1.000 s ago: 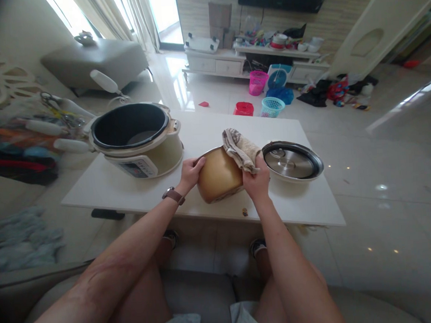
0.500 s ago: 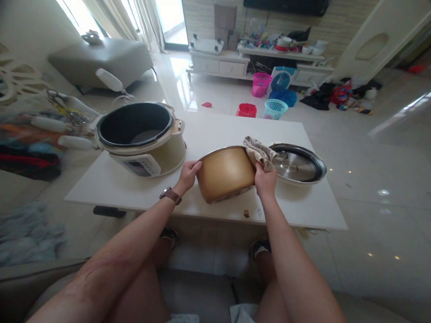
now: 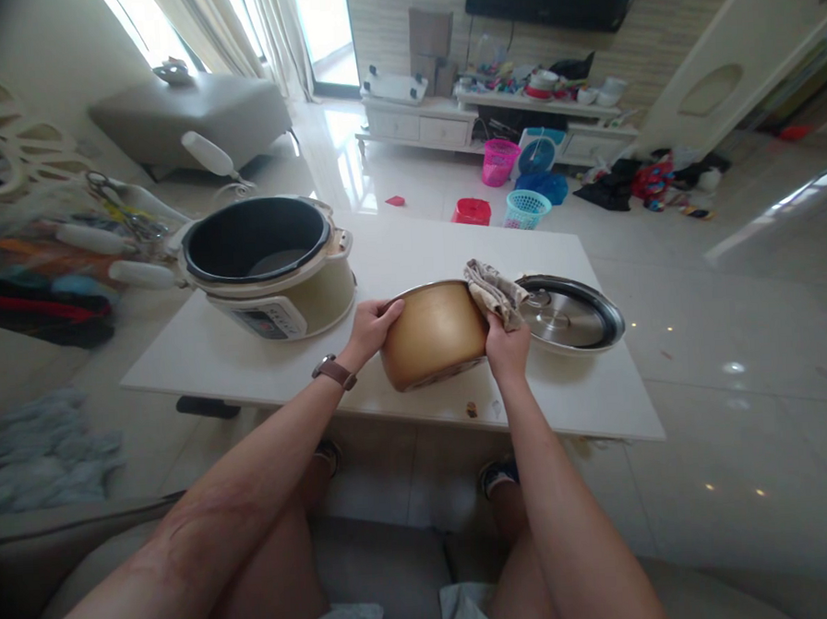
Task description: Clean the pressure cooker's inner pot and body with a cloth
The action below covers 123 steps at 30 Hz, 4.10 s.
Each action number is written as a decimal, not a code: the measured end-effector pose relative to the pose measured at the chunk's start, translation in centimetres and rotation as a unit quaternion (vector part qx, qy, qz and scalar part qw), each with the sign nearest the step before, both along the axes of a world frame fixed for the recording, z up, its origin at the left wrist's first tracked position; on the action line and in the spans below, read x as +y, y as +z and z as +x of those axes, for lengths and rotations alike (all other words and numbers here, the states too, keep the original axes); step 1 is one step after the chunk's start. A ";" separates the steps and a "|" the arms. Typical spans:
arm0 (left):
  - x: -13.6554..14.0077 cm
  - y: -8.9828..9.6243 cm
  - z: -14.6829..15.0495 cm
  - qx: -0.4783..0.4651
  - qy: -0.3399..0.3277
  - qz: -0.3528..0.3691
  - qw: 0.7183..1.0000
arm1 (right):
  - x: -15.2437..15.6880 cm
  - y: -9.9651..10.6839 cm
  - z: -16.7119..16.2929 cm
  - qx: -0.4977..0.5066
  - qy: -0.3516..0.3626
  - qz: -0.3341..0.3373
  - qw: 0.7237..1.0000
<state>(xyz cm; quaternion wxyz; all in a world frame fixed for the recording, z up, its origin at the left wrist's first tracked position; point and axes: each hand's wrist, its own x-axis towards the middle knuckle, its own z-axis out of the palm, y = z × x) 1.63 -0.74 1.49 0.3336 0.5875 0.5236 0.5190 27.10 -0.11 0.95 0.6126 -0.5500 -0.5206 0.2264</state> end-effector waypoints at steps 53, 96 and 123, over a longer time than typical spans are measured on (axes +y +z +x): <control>-0.5 -0.5 -1.3 -0.018 -0.009 0.011 1.000 | 0.4 -0.1 -0.4 0.046 -0.028 -0.029 0.998; -0.8 -4.8 -0.8 -0.061 0.075 0.018 0.995 | -0.4 0.6 -0.7 -0.035 0.015 0.007 0.999; 0.1 -0.4 0.5 0.003 0.025 0.005 1.000 | -3.2 3.5 -1.5 -0.357 0.132 0.169 0.909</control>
